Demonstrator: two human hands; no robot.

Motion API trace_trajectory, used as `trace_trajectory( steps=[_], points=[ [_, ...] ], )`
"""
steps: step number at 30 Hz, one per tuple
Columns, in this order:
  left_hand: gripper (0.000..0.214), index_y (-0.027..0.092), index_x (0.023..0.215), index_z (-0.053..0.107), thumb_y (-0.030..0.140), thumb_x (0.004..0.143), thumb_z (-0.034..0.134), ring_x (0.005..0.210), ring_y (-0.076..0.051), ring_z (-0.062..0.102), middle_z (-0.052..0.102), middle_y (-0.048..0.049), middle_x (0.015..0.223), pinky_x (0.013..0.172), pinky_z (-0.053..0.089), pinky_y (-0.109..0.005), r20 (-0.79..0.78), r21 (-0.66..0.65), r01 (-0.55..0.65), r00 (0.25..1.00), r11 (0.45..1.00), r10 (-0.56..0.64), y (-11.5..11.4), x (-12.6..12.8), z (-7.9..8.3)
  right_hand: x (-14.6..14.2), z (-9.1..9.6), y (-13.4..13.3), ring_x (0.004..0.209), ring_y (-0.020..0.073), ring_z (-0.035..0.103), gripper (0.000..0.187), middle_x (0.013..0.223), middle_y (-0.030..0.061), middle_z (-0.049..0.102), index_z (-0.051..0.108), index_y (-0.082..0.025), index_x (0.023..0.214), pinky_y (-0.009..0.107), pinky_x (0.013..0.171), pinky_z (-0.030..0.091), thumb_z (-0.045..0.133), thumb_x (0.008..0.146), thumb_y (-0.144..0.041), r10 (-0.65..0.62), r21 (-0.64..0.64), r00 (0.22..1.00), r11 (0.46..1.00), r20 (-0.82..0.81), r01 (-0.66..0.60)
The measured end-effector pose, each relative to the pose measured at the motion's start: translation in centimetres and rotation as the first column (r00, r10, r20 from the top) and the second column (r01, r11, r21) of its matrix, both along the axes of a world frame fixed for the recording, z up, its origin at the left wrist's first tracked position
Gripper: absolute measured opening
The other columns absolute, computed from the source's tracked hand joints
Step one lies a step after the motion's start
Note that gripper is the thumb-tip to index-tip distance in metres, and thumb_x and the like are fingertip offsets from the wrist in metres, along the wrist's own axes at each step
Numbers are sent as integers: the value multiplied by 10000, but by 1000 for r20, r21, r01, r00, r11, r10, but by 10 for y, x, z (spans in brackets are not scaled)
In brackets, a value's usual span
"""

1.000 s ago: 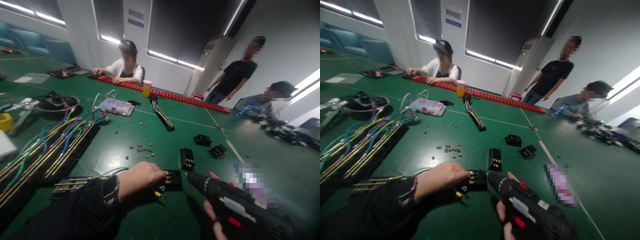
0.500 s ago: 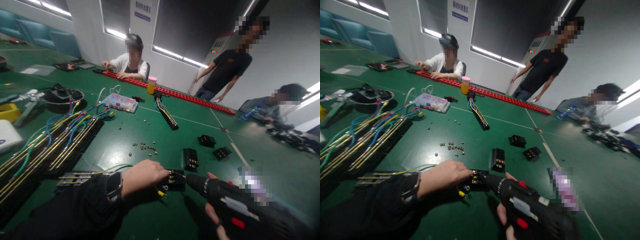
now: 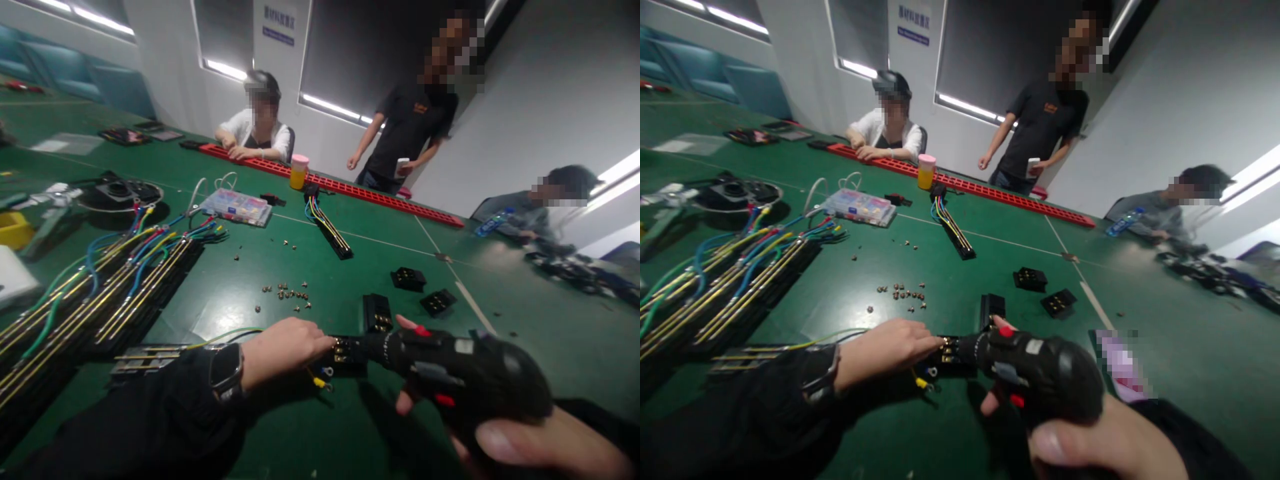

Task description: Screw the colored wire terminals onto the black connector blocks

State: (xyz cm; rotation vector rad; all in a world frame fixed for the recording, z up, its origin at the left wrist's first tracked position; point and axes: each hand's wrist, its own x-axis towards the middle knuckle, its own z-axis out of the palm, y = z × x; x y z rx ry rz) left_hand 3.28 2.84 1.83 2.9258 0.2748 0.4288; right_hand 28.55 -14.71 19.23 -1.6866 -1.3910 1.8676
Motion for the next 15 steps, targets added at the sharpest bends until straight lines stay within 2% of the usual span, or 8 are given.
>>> trace_trajectory(
  steps=[1,3,5,7,9,11,13,15],
  points=[
    [151,186,1130,678,230,1040,565,692,-168,653,705,-27,794,591,440,-269,11,-8,1,1000,1000,-1,0,0,0,1,11,8,582,166,669,711,698,51,675,607,-188,1383,248,552,547,631,859,-669,-59,-111,998,992,-10,58],
    [151,190,1118,676,237,1047,551,689,-165,643,697,-23,794,587,428,-270,21,-21,8,1000,1000,-8,0,-1,0,-3,33,30,592,137,675,599,699,61,695,674,-117,1211,206,575,551,712,856,-598,-119,-231,991,964,53,128],
    [141,192,1111,671,229,1043,554,691,-163,639,694,-20,803,585,418,-273,10,-20,11,1000,1000,-11,0,-2,1,-12,52,57,575,129,674,489,833,84,746,643,-131,1199,204,536,553,730,865,-476,-167,-153,979,971,119,184],
    [133,193,1110,665,219,1042,554,697,-162,637,695,-18,814,587,412,-272,-5,-9,11,1000,1000,-11,0,-2,2,-20,66,84,535,126,658,440,911,103,770,614,-154,1236,219,496,556,704,856,-354,-152,-148,973,973,172,178],
    [132,197,1113,659,215,1045,547,703,-163,638,698,-17,825,591,411,-271,-20,-1,7,1000,1000,-7,0,-3,4,-25,74,109,506,128,644,432,874,96,772,628,-163,1236,224,471,555,684,818,-257,-63,-177,966,978,249,110],
    [133,199,1117,654,216,1047,542,703,-164,642,697,-17,825,589,410,-270,-28,1,3,1000,1000,-3,0,-3,4,-28,78,130,509,130,654,341,848,81,766,685,-155,1127,218,470,558,683,788,-203,75,-208,939,978,337,-4],
    [136,193,1121,652,219,1049,539,703,-162,648,695,-19,819,588,412,-267,-28,1,4,1000,1000,-4,0,-3,4,-33,80,143,531,130,675,224,830,57,750,717,-142,983,204,482,564,702,762,-168,220,-240,895,962,388,-133],
    [145,189,1123,650,224,1055,527,712,-163,655,697,-21,818,592,419,-263,-27,1,9,1000,1000,-9,0,-3,5,-39,81,150,568,130,697,174,831,37,735,719,-134,927,194,503,573,709,753,-145,329,-279,863,932,383,-232]
  ],
)
